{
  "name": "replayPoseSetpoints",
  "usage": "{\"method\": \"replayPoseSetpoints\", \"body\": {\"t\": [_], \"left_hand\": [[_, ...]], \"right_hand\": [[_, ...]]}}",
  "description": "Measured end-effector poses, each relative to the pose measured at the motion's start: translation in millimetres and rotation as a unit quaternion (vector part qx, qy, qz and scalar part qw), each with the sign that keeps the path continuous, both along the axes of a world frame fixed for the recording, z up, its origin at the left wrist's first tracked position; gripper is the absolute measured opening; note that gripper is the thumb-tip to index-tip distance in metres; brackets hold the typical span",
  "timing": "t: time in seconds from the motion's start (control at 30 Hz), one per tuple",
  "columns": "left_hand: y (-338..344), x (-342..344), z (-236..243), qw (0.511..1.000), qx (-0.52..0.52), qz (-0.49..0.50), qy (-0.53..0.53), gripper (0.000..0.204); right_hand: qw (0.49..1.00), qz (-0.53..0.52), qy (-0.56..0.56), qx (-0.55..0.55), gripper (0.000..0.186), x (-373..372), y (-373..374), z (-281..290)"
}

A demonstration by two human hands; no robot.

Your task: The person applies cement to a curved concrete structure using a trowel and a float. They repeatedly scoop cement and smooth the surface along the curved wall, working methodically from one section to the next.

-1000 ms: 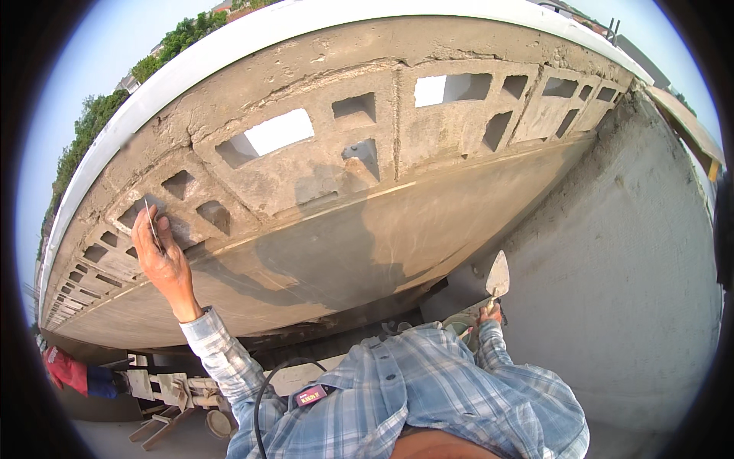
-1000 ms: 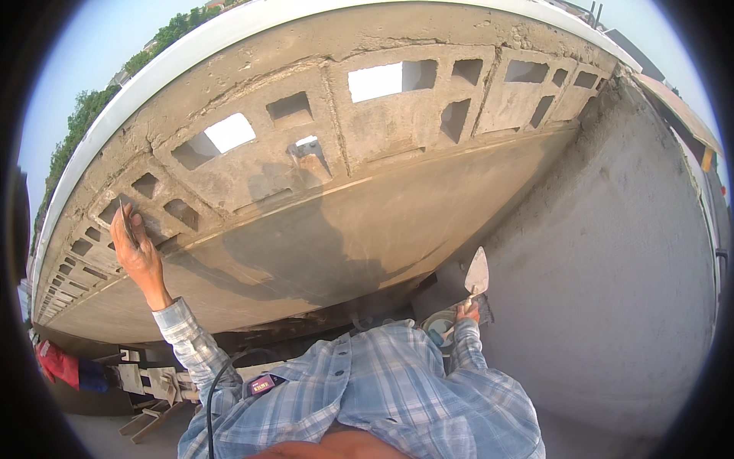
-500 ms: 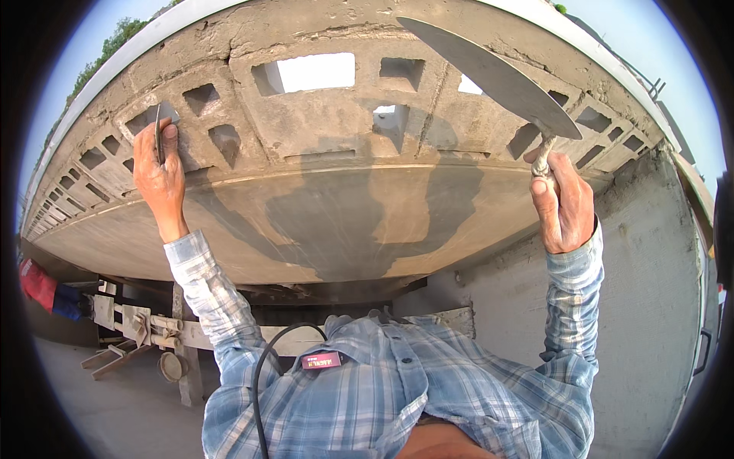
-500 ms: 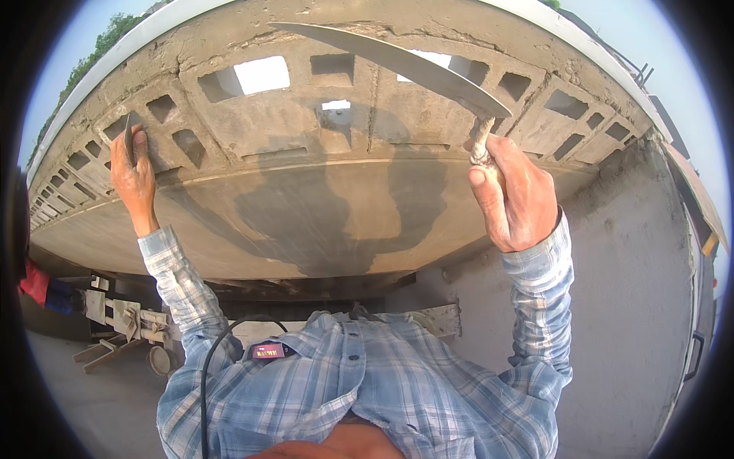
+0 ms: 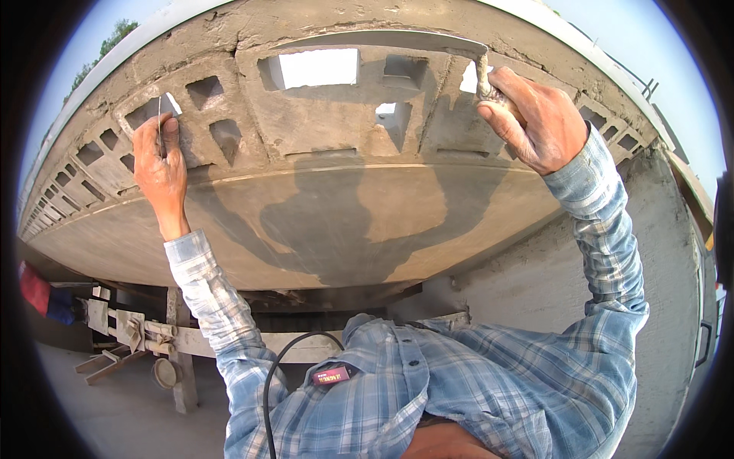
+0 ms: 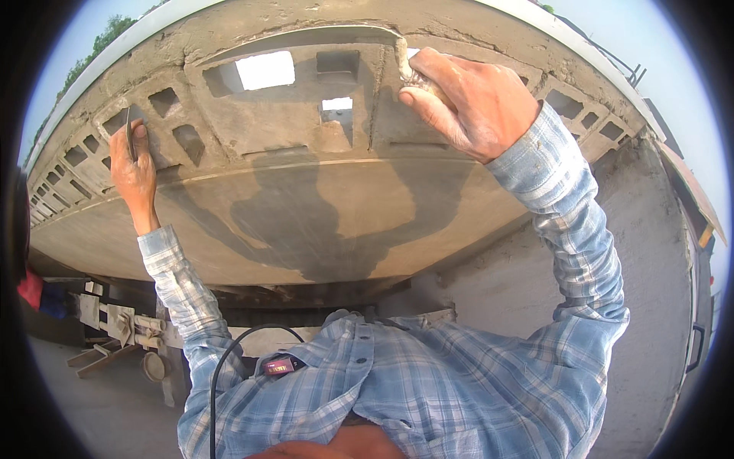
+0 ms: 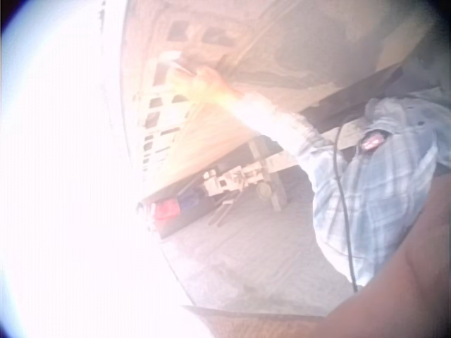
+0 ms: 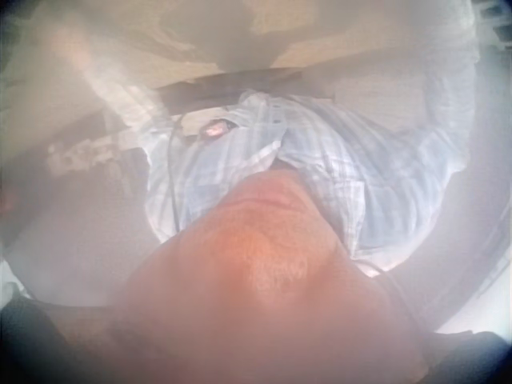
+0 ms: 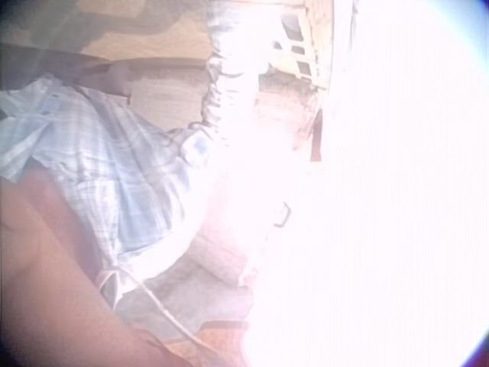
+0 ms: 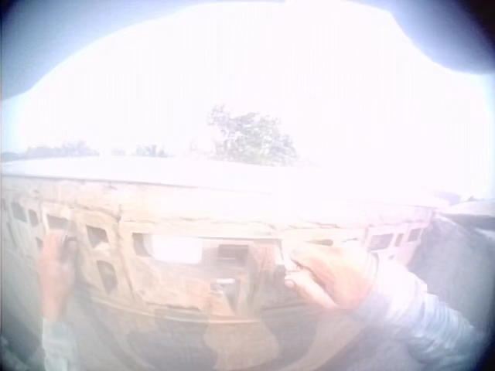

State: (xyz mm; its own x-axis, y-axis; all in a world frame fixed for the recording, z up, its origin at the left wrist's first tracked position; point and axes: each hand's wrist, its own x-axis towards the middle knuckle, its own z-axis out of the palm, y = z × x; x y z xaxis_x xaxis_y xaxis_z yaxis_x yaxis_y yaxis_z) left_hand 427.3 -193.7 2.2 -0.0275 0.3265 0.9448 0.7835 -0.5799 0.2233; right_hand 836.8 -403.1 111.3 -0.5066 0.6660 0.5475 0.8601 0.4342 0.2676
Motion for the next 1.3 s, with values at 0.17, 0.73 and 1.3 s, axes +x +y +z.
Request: {"method": "replayPoseSetpoints", "body": {"t": [0.17, 0.73, 1.3], "left_hand": [[-1.8, 2.1, 2.0, 1.0, 0.005, 0.013, 0.001, 0.018], [0.9, 3.0, 1.7, 1.0, 0.026, 0.005, 0.012, 0.015], [4.7, -0.2, -0.6, 1.0, 0.005, 0.005, 0.01, 0.014]], "right_hand": [[0.998, 0.003, -0.053, 0.047, 0.031, -33.0, 8.6, -10.7], [0.997, -0.049, -0.002, 0.065, 0.03, -24.9, 38.8, -26.0], [0.992, -0.112, -0.031, 0.055, 0.034, -6.7, 32.4, -23.0]]}}
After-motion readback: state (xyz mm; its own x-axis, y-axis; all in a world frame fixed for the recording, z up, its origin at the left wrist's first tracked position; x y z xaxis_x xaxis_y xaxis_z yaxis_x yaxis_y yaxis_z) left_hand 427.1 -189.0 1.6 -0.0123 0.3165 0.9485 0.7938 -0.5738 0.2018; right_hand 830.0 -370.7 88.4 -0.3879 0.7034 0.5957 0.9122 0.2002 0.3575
